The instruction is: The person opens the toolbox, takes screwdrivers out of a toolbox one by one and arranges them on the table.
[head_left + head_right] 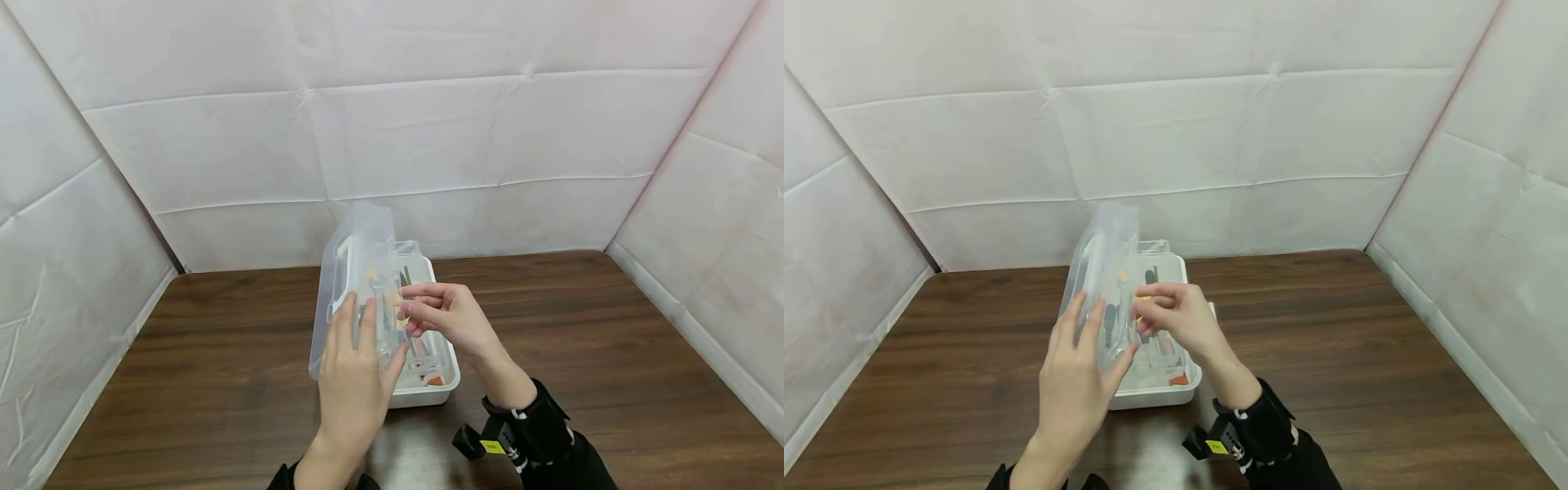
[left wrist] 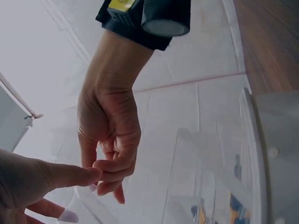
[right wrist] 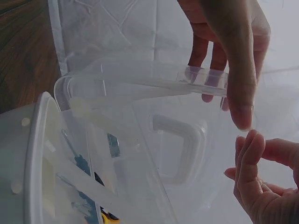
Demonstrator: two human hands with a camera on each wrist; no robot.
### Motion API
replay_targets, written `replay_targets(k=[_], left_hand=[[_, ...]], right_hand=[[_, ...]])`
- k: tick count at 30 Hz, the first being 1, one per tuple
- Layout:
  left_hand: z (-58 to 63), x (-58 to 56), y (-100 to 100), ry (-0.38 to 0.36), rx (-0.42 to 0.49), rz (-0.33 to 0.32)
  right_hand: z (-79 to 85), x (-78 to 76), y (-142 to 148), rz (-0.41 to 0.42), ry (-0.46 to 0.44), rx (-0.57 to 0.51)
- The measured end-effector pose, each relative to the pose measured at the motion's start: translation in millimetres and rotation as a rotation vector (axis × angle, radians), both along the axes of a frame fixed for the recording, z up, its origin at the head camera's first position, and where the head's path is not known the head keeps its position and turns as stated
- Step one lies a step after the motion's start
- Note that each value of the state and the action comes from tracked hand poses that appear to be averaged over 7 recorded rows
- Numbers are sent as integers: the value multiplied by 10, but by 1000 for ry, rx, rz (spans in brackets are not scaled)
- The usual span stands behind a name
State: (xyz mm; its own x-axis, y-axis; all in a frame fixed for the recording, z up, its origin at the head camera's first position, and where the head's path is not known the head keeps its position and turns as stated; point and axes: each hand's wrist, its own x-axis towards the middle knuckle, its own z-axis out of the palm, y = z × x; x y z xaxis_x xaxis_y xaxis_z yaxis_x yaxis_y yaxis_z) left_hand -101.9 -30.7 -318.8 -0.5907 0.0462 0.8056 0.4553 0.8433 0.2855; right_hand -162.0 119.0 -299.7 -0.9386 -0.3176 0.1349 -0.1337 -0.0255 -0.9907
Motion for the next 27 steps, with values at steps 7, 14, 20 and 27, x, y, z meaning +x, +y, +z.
replay_targets(k=[7,14,20,27], left_hand=[[29,-36,-123,73,62,2],[40,-35,-273,54,115,-1],[33,-23,-413,66,162,8],[9,31,-673,4,191,49]], right_hand=[[-61,-38,49,-256,378,291],[-404,-140,226,-546,454,849],[-651,-188,286,-394,266,1046],[-759,-167,288,-348,242,1037]])
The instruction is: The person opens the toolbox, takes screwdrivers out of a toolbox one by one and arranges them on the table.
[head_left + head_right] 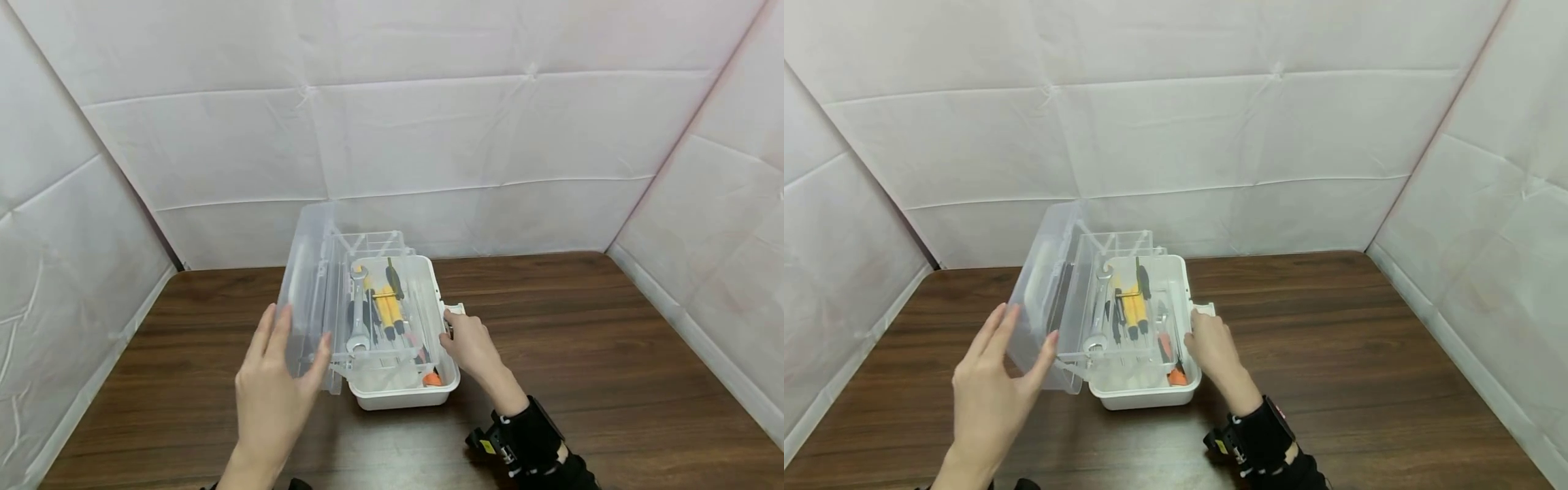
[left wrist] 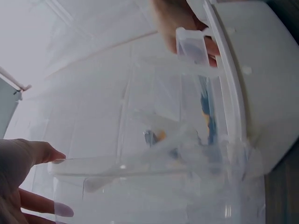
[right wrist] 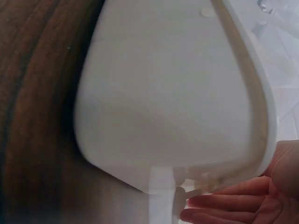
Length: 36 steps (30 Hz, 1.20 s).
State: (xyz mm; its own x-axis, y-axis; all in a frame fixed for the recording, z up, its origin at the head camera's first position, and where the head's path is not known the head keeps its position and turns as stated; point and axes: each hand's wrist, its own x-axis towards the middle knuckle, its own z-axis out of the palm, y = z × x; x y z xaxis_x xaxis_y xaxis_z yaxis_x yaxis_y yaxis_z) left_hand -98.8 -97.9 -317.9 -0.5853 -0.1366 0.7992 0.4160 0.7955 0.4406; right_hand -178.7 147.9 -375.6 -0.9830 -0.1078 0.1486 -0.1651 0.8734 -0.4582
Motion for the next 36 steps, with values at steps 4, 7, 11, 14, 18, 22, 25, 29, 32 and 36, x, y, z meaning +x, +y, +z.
replay_targets(k=[4,7,11,14,18,22,25,29,32,36], left_hand=[[15,32,-179,-86,5,7],[28,44,-299,-147,-7,6],[12,55,-427,-208,-30,14],[-20,57,-512,-251,-44,30],[-78,45,-622,-329,-58,52],[-138,23,-728,-485,-57,57],[-174,1,-806,-611,-47,60],[-232,-26,-897,-707,-46,60],[-285,-44,-957,-762,-46,47],[-371,-86,-1033,-841,-53,24]], right_hand=[[-62,11,13,3,30,-12],[-93,18,20,14,46,-23],[-109,14,30,28,63,-40],[-112,7,38,36,44,-87],[-114,9,45,44,1,-143],[-119,9,53,39,3,-145],[-129,3,57,36,22,-147],[-145,-4,67,40,32,-161],[-145,-5,69,50,33,-174],[-142,-10,63,55,30,-186]])
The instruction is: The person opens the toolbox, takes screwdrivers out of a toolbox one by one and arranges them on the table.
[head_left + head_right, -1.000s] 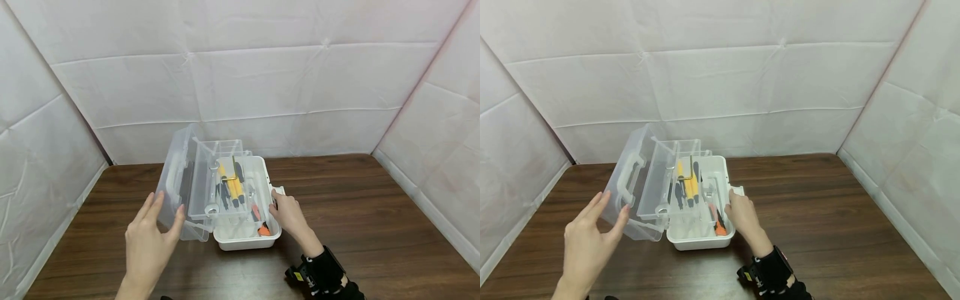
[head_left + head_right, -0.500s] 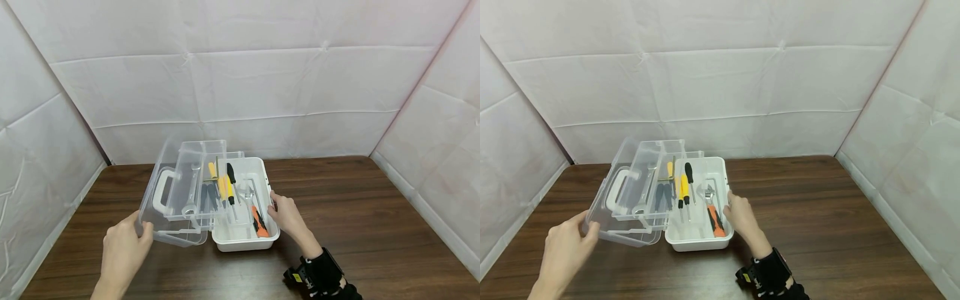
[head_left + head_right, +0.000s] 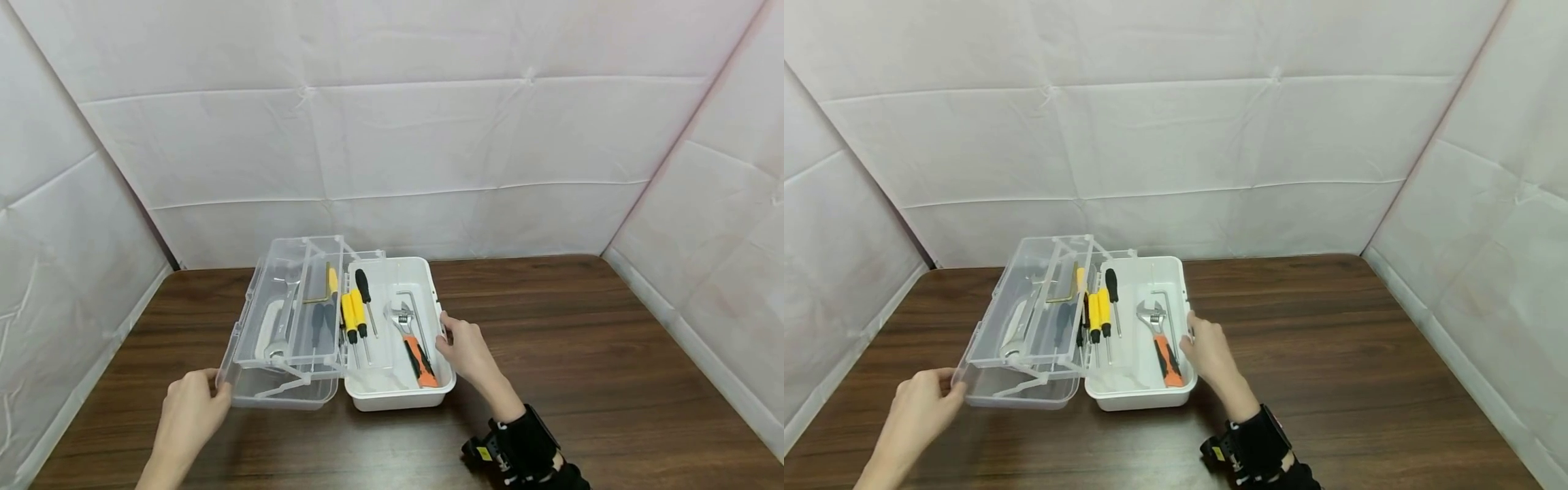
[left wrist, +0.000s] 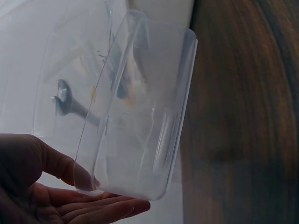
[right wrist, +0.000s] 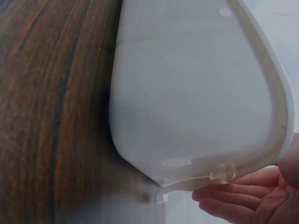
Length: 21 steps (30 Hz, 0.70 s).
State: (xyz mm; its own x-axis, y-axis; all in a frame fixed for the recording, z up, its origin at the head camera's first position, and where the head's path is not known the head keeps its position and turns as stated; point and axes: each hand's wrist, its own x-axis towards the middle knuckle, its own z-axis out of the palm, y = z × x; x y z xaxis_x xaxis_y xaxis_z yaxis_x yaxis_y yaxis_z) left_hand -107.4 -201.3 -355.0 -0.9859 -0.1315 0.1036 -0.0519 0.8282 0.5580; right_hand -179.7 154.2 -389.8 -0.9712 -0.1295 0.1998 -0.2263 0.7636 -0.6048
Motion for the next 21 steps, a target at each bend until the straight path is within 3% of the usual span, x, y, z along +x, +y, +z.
replay_targets(k=[8,16,21], left_hand=[[-125,-47,-47,-95,-10,-19],[-209,-61,-88,-89,-30,-39],[-198,-85,-91,-109,-55,-50]], right_hand=[[-16,-19,16,-5,7,-3],[-19,-5,-5,0,7,-6],[-11,-5,-10,-8,2,-11]])
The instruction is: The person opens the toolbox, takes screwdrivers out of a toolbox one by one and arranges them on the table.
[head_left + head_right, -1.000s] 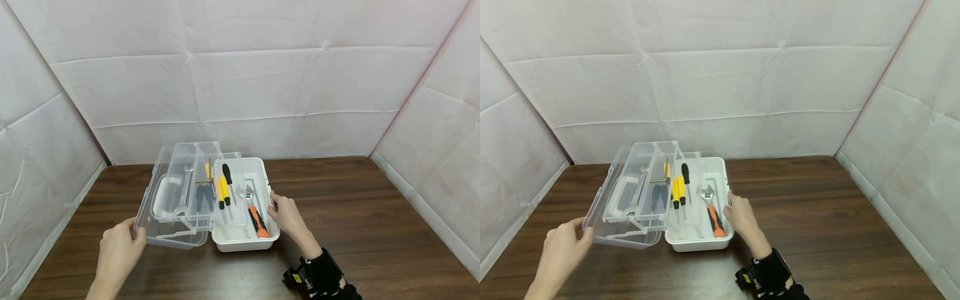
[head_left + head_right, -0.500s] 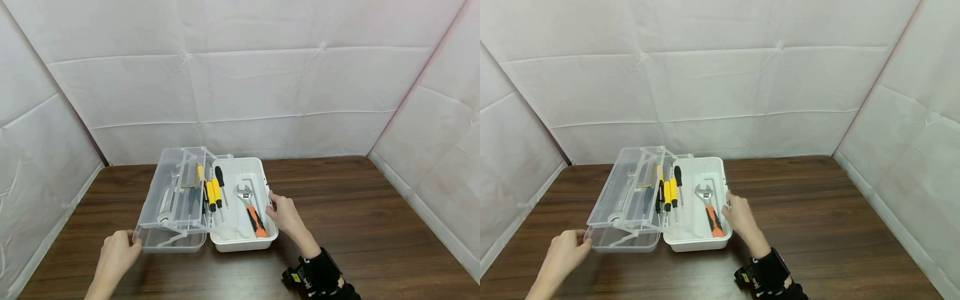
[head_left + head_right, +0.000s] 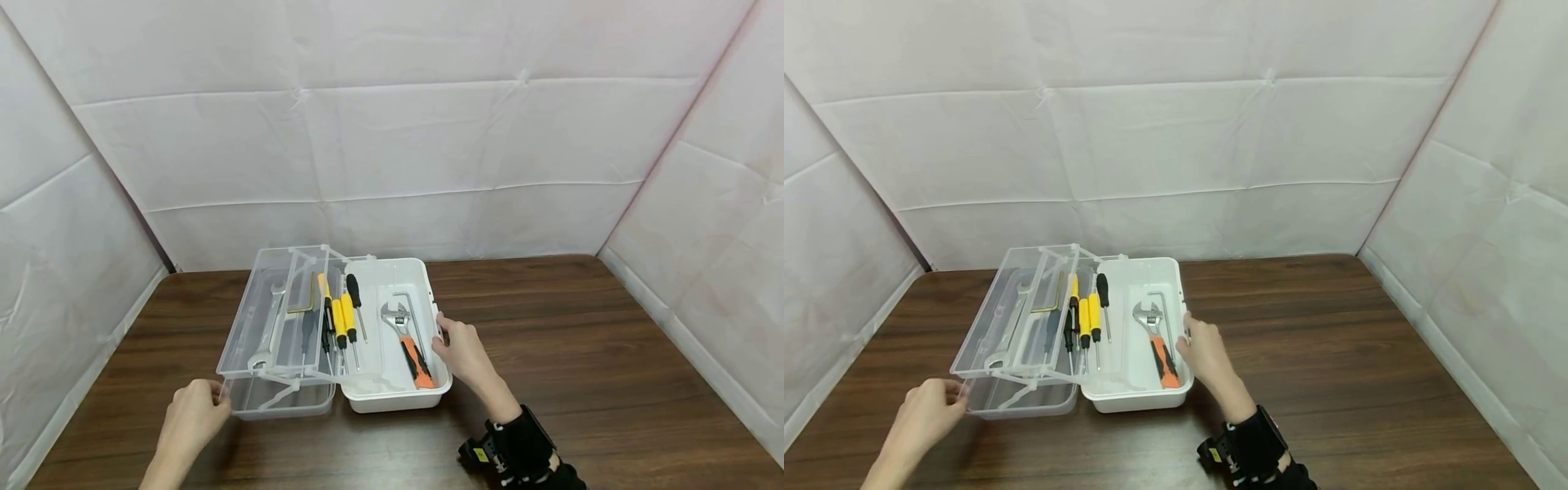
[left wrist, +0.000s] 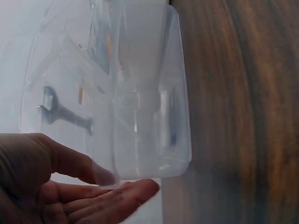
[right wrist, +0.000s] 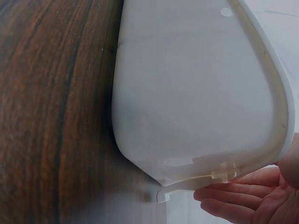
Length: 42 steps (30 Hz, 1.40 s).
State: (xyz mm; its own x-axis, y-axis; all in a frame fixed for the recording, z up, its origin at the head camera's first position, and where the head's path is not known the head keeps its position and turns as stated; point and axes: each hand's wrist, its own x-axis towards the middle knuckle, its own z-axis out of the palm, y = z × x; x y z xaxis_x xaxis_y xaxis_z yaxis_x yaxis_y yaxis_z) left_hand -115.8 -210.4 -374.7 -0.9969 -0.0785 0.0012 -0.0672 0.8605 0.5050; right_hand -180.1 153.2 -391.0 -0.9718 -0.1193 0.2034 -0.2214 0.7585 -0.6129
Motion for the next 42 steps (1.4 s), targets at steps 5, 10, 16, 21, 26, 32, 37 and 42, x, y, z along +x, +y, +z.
replay_targets(k=[5,10,16,21,26,32,37,42], left_hand=[[100,-7,-3,-13,-33,-8],[265,-25,41,138,-18,74],[391,-78,144,322,4,148],[441,-149,258,412,27,158],[425,-232,349,392,23,180],[369,-289,389,376,22,230],[344,-295,382,366,37,246],[312,-306,372,384,51,254]], right_hand=[[-1,-2,1,-7,-11,3],[-8,-7,2,-8,-18,3],[-12,-2,1,-7,-24,1],[-8,-3,3,-13,-15,12],[-1,-1,0,-17,-40,3],[-5,2,-4,-16,-26,11],[-9,1,-5,-7,3,28],[-12,5,-16,-11,-5,26]])
